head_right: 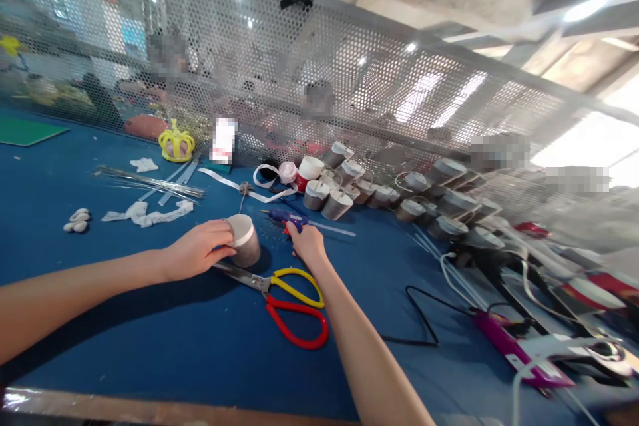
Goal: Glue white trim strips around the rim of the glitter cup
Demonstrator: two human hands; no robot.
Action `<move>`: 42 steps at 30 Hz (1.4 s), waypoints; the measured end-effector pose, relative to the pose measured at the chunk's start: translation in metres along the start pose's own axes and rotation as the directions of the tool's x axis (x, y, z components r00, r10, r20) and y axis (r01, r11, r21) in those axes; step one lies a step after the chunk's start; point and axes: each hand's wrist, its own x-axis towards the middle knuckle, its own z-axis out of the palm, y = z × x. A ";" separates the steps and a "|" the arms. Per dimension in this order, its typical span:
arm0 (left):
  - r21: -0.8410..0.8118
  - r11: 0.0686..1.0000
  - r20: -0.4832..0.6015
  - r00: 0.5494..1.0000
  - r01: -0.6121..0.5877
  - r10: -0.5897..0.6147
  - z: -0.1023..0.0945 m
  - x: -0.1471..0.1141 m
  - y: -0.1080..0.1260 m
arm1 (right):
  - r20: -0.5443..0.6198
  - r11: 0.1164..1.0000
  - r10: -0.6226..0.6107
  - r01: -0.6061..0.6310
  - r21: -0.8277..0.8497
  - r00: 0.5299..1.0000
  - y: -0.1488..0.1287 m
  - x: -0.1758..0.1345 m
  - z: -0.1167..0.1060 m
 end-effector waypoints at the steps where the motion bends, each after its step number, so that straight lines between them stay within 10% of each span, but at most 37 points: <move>1: 0.019 1.000 -0.006 1.000 -0.022 0.022 0.001 0.000 0.000 | -0.034 0.998 -0.021 0.019 -0.053 0.999 -0.001 0.000 0.001; 8: 0.130 0.991 -0.025 0.999 -0.028 0.032 0.007 -0.002 -0.002 | -0.107 0.938 -0.311 0.287 -0.193 0.944 -0.042 -0.029 -0.015; 13: 0.190 0.980 -0.063 0.995 -0.061 0.074 0.013 -0.005 -0.004 | 0.126 0.755 -0.645 0.654 -0.052 0.754 -0.080 -0.062 -0.018; 19: 0.277 0.957 -0.057 0.993 -0.084 0.103 0.013 -0.007 -0.002 | 0.360 0.815 -0.535 0.579 -0.021 0.765 -0.091 -0.063 -0.005; 30: -0.204 0.955 0.097 0.975 0.216 -0.200 -0.012 0.002 0.005 | 0.116 0.745 -0.374 0.224 0.628 0.920 -0.071 -0.075 -0.023; 42: -0.586 0.742 0.220 0.945 0.326 -0.241 -0.017 0.003 0.013 | 0.007 0.733 -0.302 0.228 0.640 0.953 -0.046 -0.076 -0.017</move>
